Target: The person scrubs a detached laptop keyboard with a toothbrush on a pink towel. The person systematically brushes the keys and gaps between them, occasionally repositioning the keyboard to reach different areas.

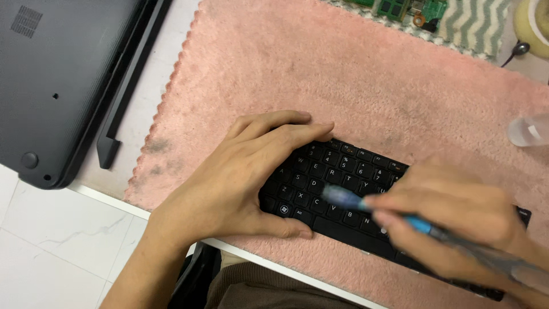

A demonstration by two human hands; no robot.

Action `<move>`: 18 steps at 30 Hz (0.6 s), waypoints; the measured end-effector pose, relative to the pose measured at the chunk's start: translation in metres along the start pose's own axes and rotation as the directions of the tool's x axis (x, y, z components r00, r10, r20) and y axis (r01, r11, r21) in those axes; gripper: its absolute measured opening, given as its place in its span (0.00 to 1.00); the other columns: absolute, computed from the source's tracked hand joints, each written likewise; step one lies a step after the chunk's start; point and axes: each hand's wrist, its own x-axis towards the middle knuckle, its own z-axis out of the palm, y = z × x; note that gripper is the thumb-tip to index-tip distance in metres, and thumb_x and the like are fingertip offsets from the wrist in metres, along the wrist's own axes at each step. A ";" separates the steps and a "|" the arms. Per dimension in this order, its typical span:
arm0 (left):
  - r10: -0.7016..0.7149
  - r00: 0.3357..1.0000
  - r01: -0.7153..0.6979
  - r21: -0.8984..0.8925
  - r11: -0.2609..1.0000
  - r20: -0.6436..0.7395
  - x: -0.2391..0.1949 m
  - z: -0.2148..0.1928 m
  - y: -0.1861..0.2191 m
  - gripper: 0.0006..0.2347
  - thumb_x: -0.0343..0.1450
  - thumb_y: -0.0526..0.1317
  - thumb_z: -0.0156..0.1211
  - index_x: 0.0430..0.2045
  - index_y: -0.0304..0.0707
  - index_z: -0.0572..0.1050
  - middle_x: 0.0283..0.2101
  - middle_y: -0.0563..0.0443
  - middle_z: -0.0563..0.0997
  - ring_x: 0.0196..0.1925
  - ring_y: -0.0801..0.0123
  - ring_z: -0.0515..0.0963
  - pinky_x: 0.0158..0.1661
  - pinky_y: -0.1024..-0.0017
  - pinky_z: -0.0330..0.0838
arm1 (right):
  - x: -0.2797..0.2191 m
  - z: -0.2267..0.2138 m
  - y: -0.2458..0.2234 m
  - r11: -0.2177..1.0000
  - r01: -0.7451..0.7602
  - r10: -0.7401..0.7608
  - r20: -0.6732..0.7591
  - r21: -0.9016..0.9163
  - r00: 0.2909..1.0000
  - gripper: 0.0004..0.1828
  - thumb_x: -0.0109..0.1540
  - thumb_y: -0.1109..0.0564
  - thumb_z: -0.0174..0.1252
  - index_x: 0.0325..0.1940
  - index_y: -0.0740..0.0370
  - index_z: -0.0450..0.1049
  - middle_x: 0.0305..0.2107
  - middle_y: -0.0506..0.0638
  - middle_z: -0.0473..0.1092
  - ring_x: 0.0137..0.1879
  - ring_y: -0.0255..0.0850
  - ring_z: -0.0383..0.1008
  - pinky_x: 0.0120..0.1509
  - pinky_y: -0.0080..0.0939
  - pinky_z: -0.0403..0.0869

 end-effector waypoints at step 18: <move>-0.016 1.000 0.016 0.031 0.999 0.010 0.001 0.000 0.000 0.50 0.65 0.64 0.81 0.80 0.39 0.62 0.78 0.46 0.78 0.85 0.48 0.71 0.77 0.47 0.61 | 0.000 -0.020 0.020 0.999 0.001 -0.002 0.024 0.036 1.000 0.07 0.63 0.59 0.69 0.44 0.58 0.89 0.28 0.45 0.83 0.30 0.38 0.80 0.42 0.40 0.75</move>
